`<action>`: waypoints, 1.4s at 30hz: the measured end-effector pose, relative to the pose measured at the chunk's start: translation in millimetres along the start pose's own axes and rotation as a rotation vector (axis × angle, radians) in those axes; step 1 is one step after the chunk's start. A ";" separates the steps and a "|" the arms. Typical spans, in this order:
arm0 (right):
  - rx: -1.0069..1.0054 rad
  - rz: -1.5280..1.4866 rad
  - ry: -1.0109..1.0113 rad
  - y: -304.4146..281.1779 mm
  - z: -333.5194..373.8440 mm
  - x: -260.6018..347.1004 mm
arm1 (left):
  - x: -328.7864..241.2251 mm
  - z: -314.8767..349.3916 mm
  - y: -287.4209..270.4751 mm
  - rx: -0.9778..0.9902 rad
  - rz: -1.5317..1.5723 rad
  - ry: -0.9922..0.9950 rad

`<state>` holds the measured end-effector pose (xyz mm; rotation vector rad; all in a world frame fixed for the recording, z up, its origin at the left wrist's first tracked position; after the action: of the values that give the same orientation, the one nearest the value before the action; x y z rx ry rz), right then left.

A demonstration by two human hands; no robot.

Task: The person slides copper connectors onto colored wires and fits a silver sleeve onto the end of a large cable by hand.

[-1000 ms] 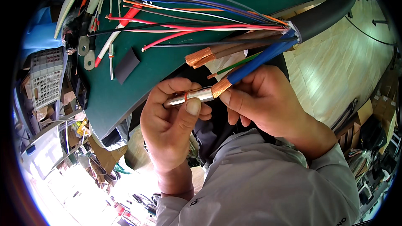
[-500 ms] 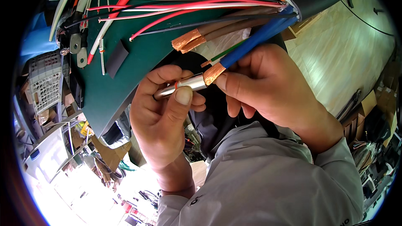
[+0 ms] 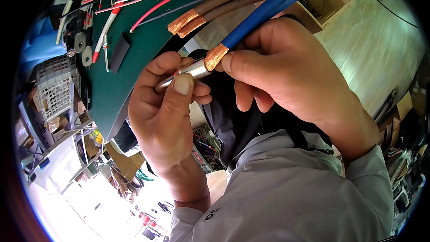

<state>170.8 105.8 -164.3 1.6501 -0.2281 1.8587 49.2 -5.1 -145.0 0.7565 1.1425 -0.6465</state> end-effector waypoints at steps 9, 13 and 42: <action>0.016 -0.095 -0.032 2.3 0.0 0.8 | 0.3 0.0 -0.3 0.028 0.028 -0.003; 0.027 -0.078 -0.021 3.0 0.3 -0.6 | 0.6 0.1 -0.3 0.041 0.038 0.002; -0.015 -0.089 -0.032 4.7 -2.5 -1.1 | 1.4 2.0 1.4 -0.015 0.079 -0.010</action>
<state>166.1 103.0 -164.5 1.6544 -0.1785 1.7611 51.8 -6.0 -145.6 0.7808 1.1018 -0.5743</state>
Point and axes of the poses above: each hand's wrist, its own z-axis away from the middle knuckle, its own y-axis out of the palm, x = y × z, the point moved 9 cm from there along -z, towards the middle knuckle, and after that the axes turned 9 degrees about -y, right-handed, at the moved point
